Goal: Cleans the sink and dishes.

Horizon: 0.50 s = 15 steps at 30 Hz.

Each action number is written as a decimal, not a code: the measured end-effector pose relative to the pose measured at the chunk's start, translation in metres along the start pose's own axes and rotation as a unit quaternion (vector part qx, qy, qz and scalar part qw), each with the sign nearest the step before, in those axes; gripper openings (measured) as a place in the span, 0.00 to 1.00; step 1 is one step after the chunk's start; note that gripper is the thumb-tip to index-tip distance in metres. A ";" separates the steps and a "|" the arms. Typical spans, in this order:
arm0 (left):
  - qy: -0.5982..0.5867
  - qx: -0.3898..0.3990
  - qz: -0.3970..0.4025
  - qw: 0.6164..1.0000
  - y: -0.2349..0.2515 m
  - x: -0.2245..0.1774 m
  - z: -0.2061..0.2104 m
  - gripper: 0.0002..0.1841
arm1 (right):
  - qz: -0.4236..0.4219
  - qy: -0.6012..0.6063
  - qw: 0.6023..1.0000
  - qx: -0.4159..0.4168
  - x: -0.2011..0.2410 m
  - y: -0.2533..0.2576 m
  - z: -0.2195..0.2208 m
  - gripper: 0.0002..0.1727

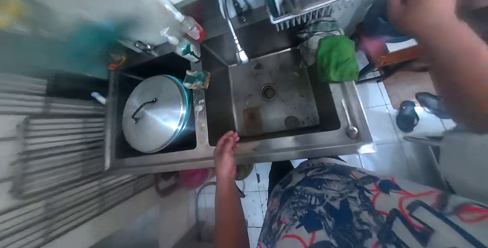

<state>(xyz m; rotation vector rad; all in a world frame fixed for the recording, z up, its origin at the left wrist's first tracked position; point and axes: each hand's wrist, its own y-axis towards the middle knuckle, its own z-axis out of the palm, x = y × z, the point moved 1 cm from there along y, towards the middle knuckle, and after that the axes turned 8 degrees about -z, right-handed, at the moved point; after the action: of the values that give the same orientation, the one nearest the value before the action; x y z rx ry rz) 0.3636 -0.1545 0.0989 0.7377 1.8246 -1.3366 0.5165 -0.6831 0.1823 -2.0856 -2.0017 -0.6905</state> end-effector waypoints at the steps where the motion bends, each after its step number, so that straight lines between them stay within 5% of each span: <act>1: 0.043 -0.009 0.043 0.998 0.010 0.005 -0.011 0.16 | -0.033 0.046 0.998 0.026 0.031 -0.023 0.014 0.18; 4: 0.192 -0.025 0.167 0.967 0.043 0.023 -0.052 0.16 | -0.160 0.155 0.960 0.173 0.084 -0.066 0.109 0.07; 8: 0.326 -0.045 0.273 0.904 0.079 0.037 -0.089 0.14 | -0.097 0.110 0.895 0.421 0.149 -0.052 0.224 0.11; 12: 0.384 -0.101 0.364 0.842 0.110 0.060 -0.117 0.15 | -0.041 0.114 0.887 0.445 0.201 -0.027 0.358 0.15; 15: 0.411 -0.148 0.410 0.801 0.123 0.072 -0.134 0.15 | 0.094 0.139 0.908 0.384 0.224 0.007 0.451 0.16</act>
<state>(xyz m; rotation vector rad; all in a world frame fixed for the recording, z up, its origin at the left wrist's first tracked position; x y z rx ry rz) 0.3912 0.0107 -0.0019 1.8433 1.8459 -0.1119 0.6159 -0.2889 -0.1149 -1.5580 -1.5283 -0.1030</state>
